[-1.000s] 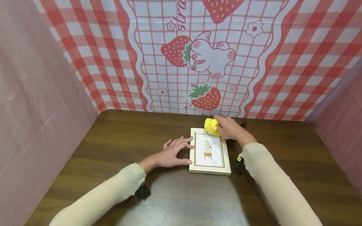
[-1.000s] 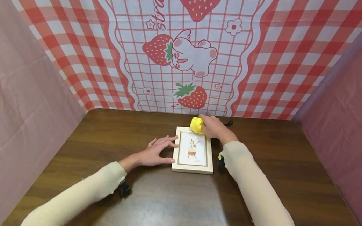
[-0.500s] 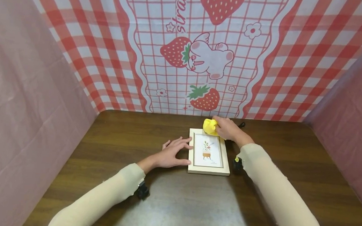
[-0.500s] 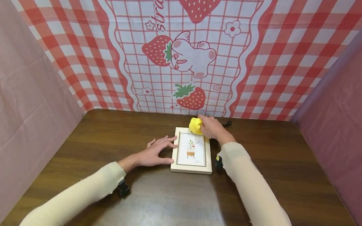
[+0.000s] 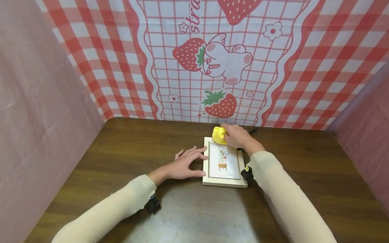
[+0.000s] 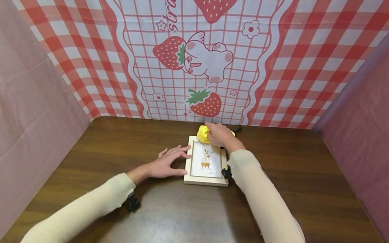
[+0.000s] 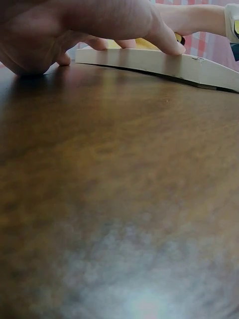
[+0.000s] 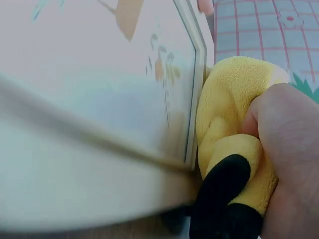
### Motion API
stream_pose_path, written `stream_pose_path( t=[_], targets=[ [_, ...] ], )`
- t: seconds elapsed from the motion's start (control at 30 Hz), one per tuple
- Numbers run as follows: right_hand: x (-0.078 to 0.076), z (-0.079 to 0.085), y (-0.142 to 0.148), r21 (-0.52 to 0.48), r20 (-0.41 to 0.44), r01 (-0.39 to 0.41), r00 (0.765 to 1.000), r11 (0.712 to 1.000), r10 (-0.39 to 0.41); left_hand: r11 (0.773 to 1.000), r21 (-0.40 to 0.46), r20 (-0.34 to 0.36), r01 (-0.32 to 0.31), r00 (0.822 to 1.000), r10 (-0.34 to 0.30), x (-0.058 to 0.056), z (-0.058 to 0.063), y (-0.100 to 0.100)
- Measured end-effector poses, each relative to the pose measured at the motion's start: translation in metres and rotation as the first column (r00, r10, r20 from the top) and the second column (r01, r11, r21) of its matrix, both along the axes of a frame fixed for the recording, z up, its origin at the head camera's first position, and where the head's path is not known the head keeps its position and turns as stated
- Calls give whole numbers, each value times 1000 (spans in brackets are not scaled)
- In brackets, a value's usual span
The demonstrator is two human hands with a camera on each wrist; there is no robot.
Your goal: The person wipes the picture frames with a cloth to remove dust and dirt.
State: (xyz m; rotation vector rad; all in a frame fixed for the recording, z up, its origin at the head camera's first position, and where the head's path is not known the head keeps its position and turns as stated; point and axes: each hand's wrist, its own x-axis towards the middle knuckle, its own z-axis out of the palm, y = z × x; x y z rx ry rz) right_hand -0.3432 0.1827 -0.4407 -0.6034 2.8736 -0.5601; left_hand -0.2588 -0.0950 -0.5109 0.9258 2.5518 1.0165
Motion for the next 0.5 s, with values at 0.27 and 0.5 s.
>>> stream_pose_path(
  t=[0.27,0.5],
  targets=[
    [0,3,-22,61,-22,-50,998,997,51,1000,-4,-3,-7,1000,7,0,0,1],
    [1,1,-25,85,-29,-37,999,996,40,1000,8,-13,-7,1000,7,-1,-2,0]
  ],
)
